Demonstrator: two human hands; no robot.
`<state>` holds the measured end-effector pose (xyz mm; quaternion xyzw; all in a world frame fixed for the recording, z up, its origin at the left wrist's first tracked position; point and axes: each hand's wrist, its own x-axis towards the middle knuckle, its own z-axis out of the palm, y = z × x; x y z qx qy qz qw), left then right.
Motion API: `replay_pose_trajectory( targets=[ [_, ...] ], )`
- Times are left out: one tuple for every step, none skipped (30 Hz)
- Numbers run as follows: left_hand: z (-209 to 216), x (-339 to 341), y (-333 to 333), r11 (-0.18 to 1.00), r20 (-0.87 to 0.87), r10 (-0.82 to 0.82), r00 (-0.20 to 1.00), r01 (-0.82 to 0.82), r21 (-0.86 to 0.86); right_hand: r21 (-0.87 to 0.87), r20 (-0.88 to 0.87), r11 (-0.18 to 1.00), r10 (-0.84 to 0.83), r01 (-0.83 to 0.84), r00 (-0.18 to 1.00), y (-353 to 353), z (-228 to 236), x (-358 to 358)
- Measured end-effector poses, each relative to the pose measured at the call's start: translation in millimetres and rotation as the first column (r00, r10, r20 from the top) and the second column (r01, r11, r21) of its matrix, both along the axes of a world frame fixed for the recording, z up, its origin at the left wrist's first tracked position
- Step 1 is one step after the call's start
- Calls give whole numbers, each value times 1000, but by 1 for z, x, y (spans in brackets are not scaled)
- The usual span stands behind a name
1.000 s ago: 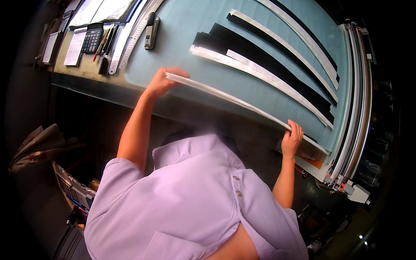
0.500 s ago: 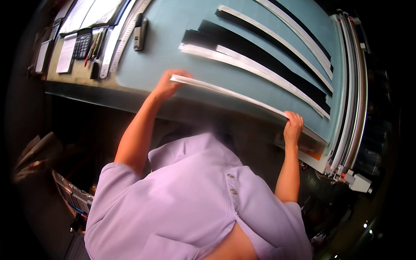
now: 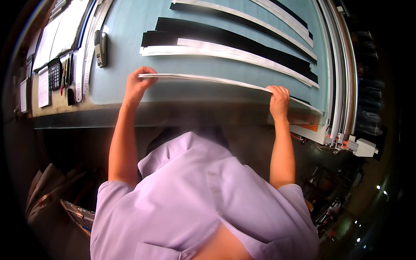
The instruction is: The person repeatedly peels a white protective liner from long black strips and presses the strips onto a light blue workbench. The person handles the strips one at a time, smoothing them down with their hands to ensure adhesion.
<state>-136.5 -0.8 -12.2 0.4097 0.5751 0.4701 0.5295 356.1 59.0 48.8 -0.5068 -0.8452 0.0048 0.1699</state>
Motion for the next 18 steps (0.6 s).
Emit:
replay_pose_trajectory(
  targets=[
    [5,-4,4,1000,-9,-13,1000,13,-15,-19,4,1000,6,-6,1000,2,3,2],
    [8,-7,7,998,-13,-62,998,62,0,-42,2,999,18,-18,1000,5,3,5],
    [6,-9,12,990,35,-141,989,142,-6,-66,1,997,30,-30,1000,7,3,8],
    [2,-11,17,976,84,-214,973,216,-10,-92,3,996,22,-21,1000,7,5,8],
    [3,-14,18,962,131,-271,954,274,-3,-75,-7,997,24,-25,1000,9,10,-3],
    [4,-15,18,960,134,-276,952,278,4,-60,-18,998,26,-27,999,9,16,-13],
    [5,-13,23,958,104,-282,954,286,-24,-48,-24,999,12,-13,1000,8,18,-17],
    [3,-9,27,954,81,-291,953,296,-49,-88,-12,996,-1,0,1000,7,17,-15],
    [2,-5,29,950,57,-300,952,304,-75,-106,3,994,8,-8,1000,8,14,-11],
    [1,1,31,950,97,-306,947,310,-38,-123,22,992,15,-13,1000,9,12,-5],
    [1,5,32,947,46,-319,947,320,-11,-140,39,990,23,-17,999,10,10,0],
    [0,8,32,944,-6,-331,944,331,14,-138,45,990,24,-17,999,11,7,3],
    [0,12,33,938,-57,-343,938,345,39,-136,52,991,21,-14,998,11,6,6],
    [0,17,33,943,-83,-321,944,326,60,-133,59,991,18,-10,998,12,5,9],
    [0,18,32,946,-82,-313,946,318,62,-113,52,993,32,-25,998,15,4,12],
    [1,21,33,948,-78,-307,949,312,64,-94,48,995,43,-39,998,17,5,15],
    [2,23,33,950,-74,-301,951,306,66,-74,45,996,54,-51,998,19,5,17],
    [4,25,34,950,-104,-294,950,303,82,-60,39,997,43,-41,998,20,6,18]
  ],
)
